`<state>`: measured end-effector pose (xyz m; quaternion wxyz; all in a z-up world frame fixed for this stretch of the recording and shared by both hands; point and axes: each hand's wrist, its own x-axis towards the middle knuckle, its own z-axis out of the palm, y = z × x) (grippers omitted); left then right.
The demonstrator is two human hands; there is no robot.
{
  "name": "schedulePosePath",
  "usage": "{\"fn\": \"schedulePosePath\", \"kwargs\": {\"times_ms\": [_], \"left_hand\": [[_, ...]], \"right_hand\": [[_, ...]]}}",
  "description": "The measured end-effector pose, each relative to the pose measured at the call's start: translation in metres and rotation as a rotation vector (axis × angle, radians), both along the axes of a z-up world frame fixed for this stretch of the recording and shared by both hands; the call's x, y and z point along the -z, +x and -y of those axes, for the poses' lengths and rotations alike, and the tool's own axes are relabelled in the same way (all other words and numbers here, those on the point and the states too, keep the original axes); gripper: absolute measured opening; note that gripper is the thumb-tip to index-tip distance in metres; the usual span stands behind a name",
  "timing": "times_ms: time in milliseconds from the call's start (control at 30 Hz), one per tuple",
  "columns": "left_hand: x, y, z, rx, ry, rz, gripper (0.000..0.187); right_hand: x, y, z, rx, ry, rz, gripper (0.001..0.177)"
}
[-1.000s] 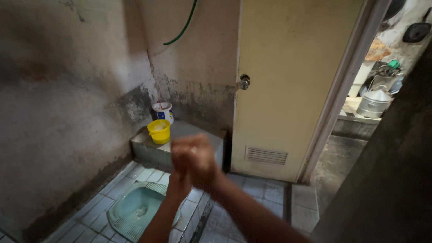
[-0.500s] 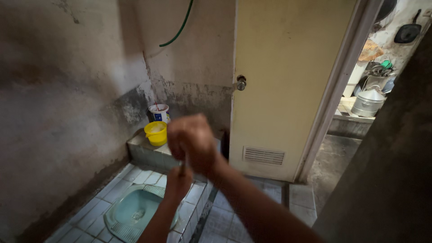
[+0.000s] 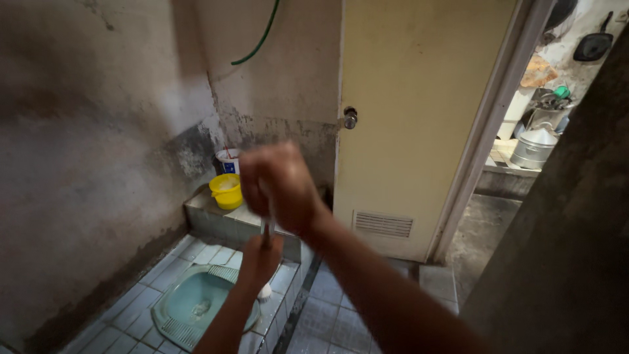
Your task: The person assembles a long-handled scrub brush, pours water from a yellow pitcher onto a squat toilet, and then scrubs the toilet bowl and surrounding tiles with a sponge and soapy water.
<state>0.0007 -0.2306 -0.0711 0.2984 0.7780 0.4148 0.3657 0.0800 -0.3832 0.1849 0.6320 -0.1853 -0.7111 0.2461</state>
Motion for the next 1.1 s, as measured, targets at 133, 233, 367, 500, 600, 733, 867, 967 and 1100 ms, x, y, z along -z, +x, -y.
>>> {"fn": "schedulePosePath", "kwargs": {"times_ms": [133,233,367,500,600,733,867,967,1100], "left_hand": [[0.062,-0.010,-0.040,0.109,0.297,0.124,0.032],[0.068,-0.015,-0.046,0.129,0.363,0.113,0.030],[0.015,-0.019,-0.010,0.101,0.164,0.062,0.031],[-0.042,-0.019,0.032,0.087,-0.150,0.026,0.040],[-0.061,-0.013,0.050,-0.028,-0.136,-0.025,0.043],[-0.060,0.011,0.082,0.990,-0.444,1.623,0.042],[-0.054,0.005,0.079,0.763,-0.274,1.405,0.037],[-0.050,-0.014,0.060,0.140,-0.129,0.311,0.034],[-0.042,-0.015,0.054,0.035,-0.172,0.125,0.030]], "right_hand": [[0.067,-0.023,0.010,-0.061,-0.068,-0.042,0.056],[0.071,-0.030,0.005,-0.010,-0.103,0.016,0.059],[0.021,-0.020,0.002,-0.056,-0.043,0.002,0.058],[-0.027,-0.007,-0.001,-0.135,-0.059,-0.040,0.052],[-0.003,-0.008,-0.006,-0.068,0.014,-0.020,0.059],[0.068,-0.027,0.014,0.144,0.023,0.145,0.049],[0.075,-0.035,0.031,0.092,-0.124,0.113,0.043],[0.038,-0.027,0.023,-0.056,-0.172,0.002,0.046],[-0.006,-0.012,0.022,-0.037,-0.098,-0.010,0.045]]}}
